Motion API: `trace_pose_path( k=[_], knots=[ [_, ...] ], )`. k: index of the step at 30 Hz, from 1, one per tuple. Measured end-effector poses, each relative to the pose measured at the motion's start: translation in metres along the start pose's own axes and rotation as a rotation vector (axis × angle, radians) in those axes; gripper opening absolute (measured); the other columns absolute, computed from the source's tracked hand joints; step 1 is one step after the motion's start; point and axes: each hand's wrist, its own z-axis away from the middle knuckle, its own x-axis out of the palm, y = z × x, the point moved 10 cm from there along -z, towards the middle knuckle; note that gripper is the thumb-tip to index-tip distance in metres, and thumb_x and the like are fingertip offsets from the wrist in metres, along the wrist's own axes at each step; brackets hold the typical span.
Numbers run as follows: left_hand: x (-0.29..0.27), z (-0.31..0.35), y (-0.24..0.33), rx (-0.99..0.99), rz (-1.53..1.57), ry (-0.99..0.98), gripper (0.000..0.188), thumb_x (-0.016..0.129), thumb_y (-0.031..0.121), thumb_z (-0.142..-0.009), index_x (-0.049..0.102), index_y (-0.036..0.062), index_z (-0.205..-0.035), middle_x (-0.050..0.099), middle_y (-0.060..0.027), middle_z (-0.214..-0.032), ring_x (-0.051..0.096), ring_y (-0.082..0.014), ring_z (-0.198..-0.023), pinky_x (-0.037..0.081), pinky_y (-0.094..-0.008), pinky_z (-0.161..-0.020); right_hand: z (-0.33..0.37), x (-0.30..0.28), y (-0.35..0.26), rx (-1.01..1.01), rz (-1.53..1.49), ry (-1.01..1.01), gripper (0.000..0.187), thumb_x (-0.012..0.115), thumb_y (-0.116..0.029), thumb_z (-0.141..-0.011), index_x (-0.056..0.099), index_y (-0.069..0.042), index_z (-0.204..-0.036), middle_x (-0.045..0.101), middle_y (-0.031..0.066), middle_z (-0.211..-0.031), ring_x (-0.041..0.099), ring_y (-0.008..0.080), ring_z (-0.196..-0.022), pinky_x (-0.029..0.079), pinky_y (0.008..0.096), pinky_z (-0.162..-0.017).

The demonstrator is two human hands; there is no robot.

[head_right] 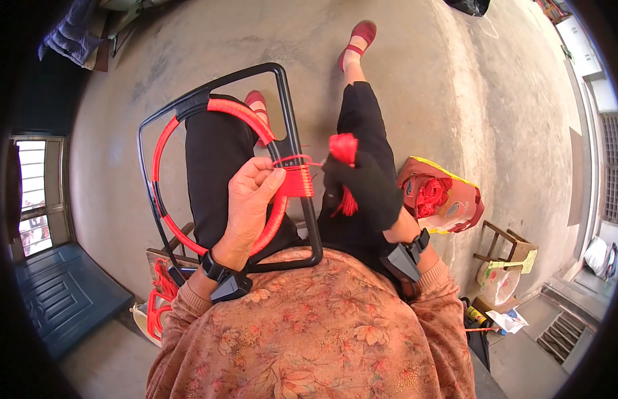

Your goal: The person is winding a red rope around a red circular frame.

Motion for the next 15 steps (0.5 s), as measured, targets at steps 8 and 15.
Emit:
trace_pose_path(
  k=[8, 15],
  knots=[
    [0.0, -0.001, -0.009, -0.074, 0.037, -0.037, 0.008, 0.057, 0.012, -0.095, 0.058, 0.0045, -0.095, 0.066, -0.0037, -0.086, 0.062, -0.0072, -0.071, 0.051, -0.0208, -0.064, 0.064, -0.009, -0.048, -0.415, 0.768, 0.197, 0.017, 0.058, -0.01, -0.089, 0.061, -0.003, -0.105, 0.062, 0.0071, -0.092, 0.062, 0.0167, -0.077, 0.049, 0.0323, -0.067],
    [-0.005, -0.002, -0.012, -0.093, 0.071, 0.016, 0.014, 0.052, 0.017, -0.098, 0.06, 0.0049, -0.096, 0.066, -0.0017, -0.085, 0.062, -0.0079, -0.072, 0.052, -0.0226, -0.065, 0.065, -0.024, -0.047, -0.192, 0.49, 0.087, 0.035, 0.066, -0.013, -0.086, 0.058, -0.003, -0.118, 0.062, 0.0108, -0.096, 0.06, 0.0186, -0.087, 0.048, 0.032, -0.076]
  ],
)
